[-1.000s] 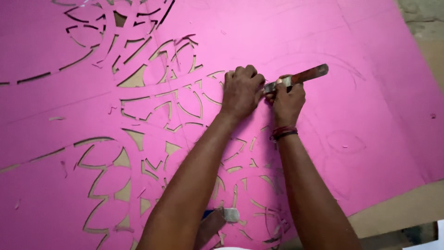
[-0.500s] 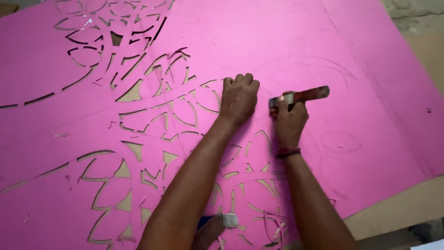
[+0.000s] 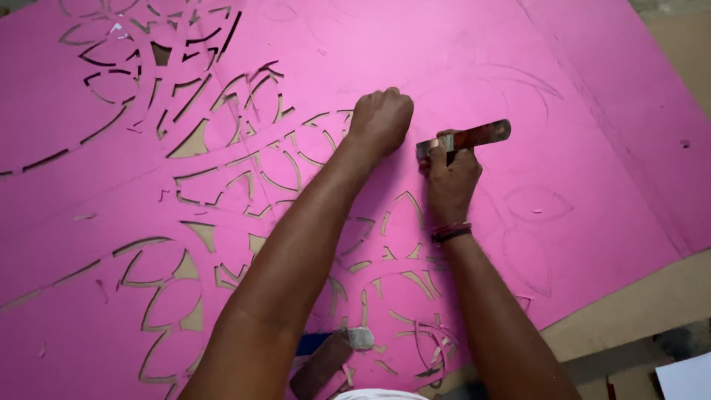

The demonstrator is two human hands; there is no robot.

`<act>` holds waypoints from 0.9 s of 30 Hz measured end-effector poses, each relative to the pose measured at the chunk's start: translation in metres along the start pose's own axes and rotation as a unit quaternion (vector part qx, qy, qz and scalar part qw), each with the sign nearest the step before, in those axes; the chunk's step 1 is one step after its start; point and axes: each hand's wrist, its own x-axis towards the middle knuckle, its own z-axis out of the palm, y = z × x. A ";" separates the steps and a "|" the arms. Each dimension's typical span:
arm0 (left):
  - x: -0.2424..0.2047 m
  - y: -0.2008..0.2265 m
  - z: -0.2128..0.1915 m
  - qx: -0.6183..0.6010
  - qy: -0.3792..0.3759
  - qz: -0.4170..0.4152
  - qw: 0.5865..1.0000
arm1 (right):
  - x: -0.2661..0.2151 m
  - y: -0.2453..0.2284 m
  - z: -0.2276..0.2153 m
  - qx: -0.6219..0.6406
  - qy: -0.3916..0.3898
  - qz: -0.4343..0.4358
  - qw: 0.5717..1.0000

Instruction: The person carves an intricate pattern into a pink board using a handheld knife.

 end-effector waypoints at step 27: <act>-0.107 -0.035 -0.022 -0.154 0.081 -0.094 0.980 | 0.048 0.020 0.037 -0.096 0.028 -0.023 0.995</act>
